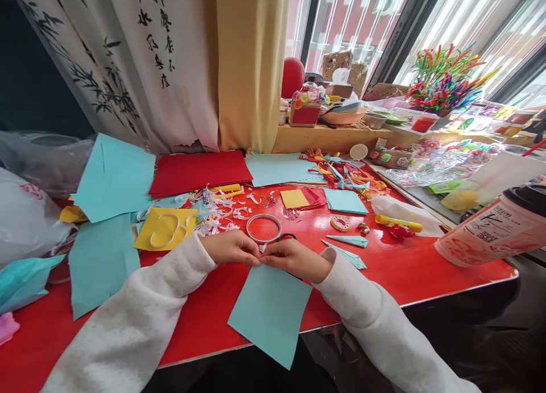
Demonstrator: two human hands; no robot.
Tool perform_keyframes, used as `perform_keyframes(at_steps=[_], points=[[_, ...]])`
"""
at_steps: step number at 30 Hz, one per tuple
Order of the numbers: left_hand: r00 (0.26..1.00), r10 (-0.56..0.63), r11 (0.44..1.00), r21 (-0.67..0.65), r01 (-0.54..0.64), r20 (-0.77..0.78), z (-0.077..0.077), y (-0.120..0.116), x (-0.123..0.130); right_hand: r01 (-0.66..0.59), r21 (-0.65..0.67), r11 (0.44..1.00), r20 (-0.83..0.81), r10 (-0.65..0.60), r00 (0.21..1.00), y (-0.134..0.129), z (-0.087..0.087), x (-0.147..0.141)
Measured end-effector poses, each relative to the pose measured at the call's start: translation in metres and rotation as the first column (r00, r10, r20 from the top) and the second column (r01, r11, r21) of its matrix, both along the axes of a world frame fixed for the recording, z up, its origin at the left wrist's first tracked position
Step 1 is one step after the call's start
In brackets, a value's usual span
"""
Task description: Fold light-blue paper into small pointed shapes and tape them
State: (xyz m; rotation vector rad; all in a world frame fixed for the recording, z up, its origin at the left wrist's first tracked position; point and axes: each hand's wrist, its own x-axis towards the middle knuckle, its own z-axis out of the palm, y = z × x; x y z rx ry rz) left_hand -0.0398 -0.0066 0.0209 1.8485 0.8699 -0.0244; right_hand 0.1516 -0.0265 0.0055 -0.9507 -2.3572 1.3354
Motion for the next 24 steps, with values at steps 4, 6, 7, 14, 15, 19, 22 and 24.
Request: perform_keyframes(at_steps=[4,6,7,14,15,19,22,24], points=[[1.0,-0.019,0.998,0.06,0.02,-0.009,-0.0001,0.0011,0.0003,0.021,0.016,1.0,0.002,-0.021,1.0,-0.0006,0.0,-0.0002],[0.999,-0.04,0.993,0.108,0.04,-0.002,-0.0001,0.0017,0.0007,0.024,0.018,1.0,-0.007,-0.024,1.0,-0.0007,-0.0005,-0.0008],[0.999,-0.047,0.991,0.125,0.046,0.001,-0.0002,0.0019,0.0008,0.023,0.015,1.0,-0.017,-0.023,1.0,-0.0007,-0.0008,-0.0012],[0.999,-0.047,0.985,0.167,0.05,-0.021,0.002,0.0004,0.0017,0.039,0.017,0.999,-0.036,-0.039,0.999,-0.0002,-0.0013,-0.0018],[0.999,-0.043,0.984,0.172,0.046,-0.025,0.0026,0.0002,0.0018,0.049,0.03,0.998,-0.031,-0.048,0.998,-0.0001,-0.0015,-0.0017],[0.998,-0.044,0.981,0.189,0.05,-0.033,0.0029,0.0008,0.002,0.028,0.054,0.998,-0.022,-0.027,0.999,-0.0002,-0.0026,-0.0016],[0.999,-0.038,0.974,0.22,0.045,-0.036,0.0021,0.0008,0.0021,0.041,0.058,0.997,-0.01,-0.04,0.999,-0.0009,-0.0022,-0.0015],[0.999,-0.031,0.973,0.226,0.038,-0.032,0.0025,0.0001,0.0024,0.049,0.054,0.997,0.0,-0.049,0.999,-0.0013,-0.0011,-0.0015]])
